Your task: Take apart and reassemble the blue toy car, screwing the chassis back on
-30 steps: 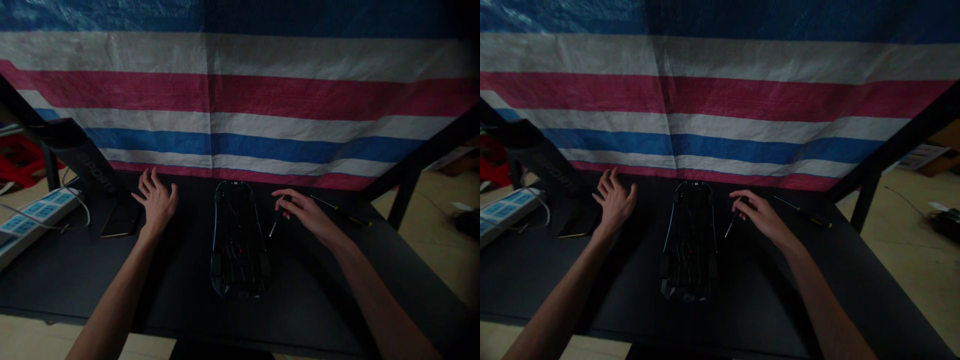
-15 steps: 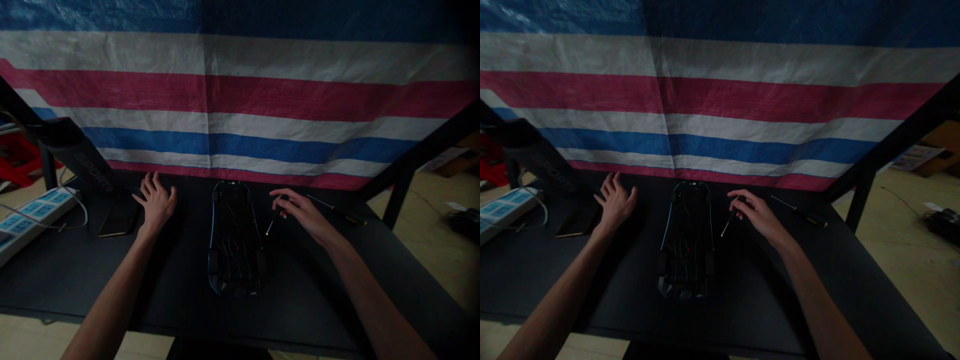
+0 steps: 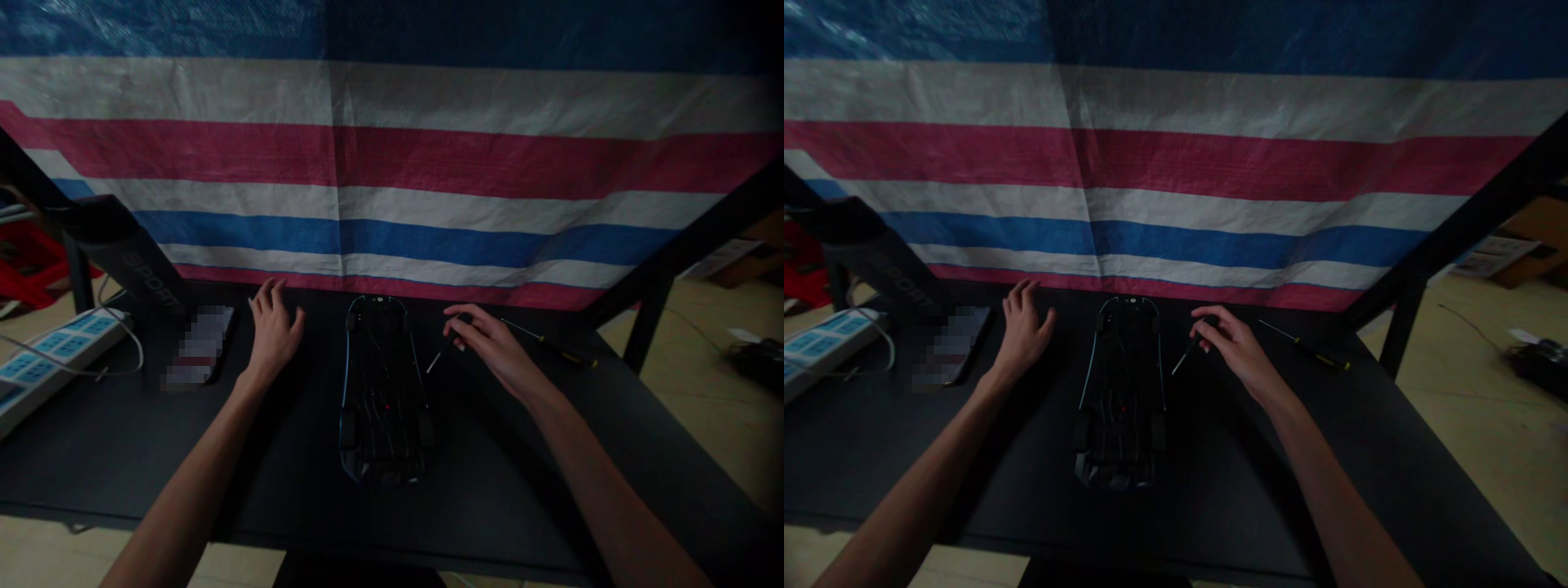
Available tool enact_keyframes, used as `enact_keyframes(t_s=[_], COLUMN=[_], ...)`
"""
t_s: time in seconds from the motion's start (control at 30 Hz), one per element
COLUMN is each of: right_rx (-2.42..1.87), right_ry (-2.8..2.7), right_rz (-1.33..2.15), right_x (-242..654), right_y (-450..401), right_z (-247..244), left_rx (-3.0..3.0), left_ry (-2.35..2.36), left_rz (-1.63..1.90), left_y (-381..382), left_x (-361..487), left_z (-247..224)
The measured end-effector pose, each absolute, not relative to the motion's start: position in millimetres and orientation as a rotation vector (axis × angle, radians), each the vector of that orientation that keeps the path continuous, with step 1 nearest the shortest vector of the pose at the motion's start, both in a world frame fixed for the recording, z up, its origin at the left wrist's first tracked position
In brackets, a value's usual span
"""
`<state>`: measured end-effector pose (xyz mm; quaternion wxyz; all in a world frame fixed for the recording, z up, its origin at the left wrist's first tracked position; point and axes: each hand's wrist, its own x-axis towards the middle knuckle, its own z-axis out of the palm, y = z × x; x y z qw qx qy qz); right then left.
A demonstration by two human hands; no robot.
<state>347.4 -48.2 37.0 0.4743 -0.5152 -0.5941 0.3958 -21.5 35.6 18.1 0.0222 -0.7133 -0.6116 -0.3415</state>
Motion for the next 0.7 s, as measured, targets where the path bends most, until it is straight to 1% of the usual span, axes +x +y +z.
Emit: enact_keyframes(t_s=[0.1,0.2,0.33,0.43,0.5,0.57,0.7], right_rx=[-1.233,-1.191,-1.171,-1.179,-1.161,-1.132,-1.126], right_ry=[-1.393,-1.337,-1.320,-1.390,-1.430,-1.439,-1.444], right_rz=[0.968,0.960,0.889,0.810,0.750,0.711,0.677], right_x=[348.5,349.1,346.2,341.4,337.6,333.9,327.9], right_y=[-47.1,-46.7,-48.2,-51.3,-53.6,-56.0,-61.0], right_z=[34.9,34.1,37.2,43.1,46.8,49.3,51.7], left_rx=[-2.399,-2.504,-2.546,-2.579,-2.804,-3.060,-3.239], left_ry=[-1.680,-1.571,-1.456,-1.377,-1.247,-1.106,-0.988], left_rz=[-1.225,-1.311,-1.389,-1.354,-1.251,-1.031,-0.593], left_y=[31.2,22.2,7.4,-5.0,-13.4,-21.0,-30.1], left_x=[-13.8,-5.6,7.7,25.5,41.4,57.9,81.1], left_z=[24.8,35.6,54.9,73.4,86.0,96.7,109.2])
